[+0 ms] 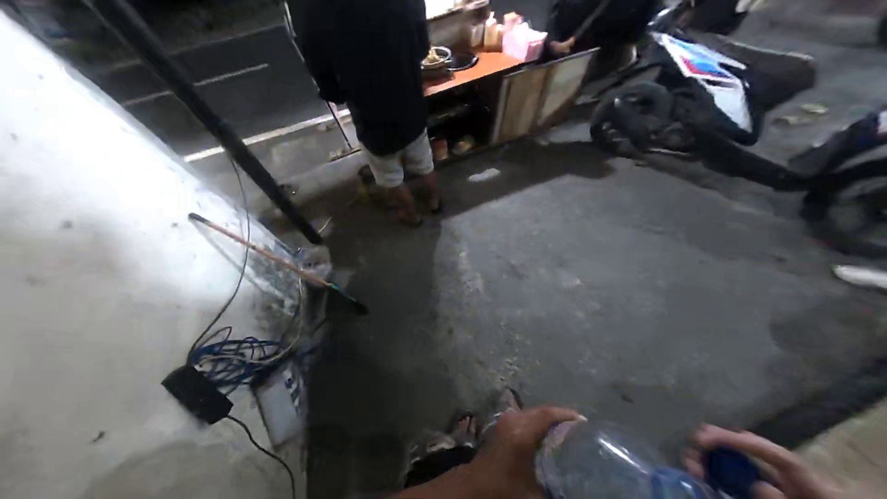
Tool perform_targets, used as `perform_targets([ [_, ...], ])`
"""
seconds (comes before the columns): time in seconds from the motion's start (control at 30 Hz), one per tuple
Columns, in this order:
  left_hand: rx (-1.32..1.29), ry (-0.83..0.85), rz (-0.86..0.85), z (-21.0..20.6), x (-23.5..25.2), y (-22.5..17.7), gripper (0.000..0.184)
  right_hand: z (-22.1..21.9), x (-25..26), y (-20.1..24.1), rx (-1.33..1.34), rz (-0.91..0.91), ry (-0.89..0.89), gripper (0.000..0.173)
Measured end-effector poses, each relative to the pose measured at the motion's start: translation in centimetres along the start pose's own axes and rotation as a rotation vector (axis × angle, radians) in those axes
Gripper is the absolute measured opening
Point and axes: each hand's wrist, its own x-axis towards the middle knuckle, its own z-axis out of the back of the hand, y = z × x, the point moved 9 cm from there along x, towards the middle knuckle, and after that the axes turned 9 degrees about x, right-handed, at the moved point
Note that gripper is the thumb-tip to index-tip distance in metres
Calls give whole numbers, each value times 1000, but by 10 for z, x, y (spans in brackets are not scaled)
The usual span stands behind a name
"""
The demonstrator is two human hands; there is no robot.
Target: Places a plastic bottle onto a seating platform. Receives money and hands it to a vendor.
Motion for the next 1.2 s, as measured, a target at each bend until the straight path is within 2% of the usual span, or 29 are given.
perform_targets([
  [0.1,58,-170,102,47,13,20,95,-6,71,-42,170,-128,33,26],
  [0.2,138,-334,168,90,24,38,95,-26,136,-64,233,-177,143,23],
  [0.37,328,-603,361,142,47,86,93,-58,241,-97,195,-199,312,22],
  [0.5,446,-812,535,184,55,125,96,-101,327,-113,201,-239,442,30],
  [0.63,442,-1008,624,230,62,163,95,-148,417,-146,163,-265,442,35],
  [0.73,466,-1053,690,277,70,192,94,-199,486,-186,125,-333,452,37],
  [0.87,519,-1023,745,352,79,242,94,-280,570,-236,114,-342,599,34],
  [0.97,607,-977,687,432,92,280,93,-351,632,-263,116,-324,672,31],
  [1.07,624,-1015,629,507,107,314,96,-419,693,-275,82,-257,744,23],
  [1.2,579,-1080,663,616,120,367,97,-496,792,-292,40,-179,742,19],
])
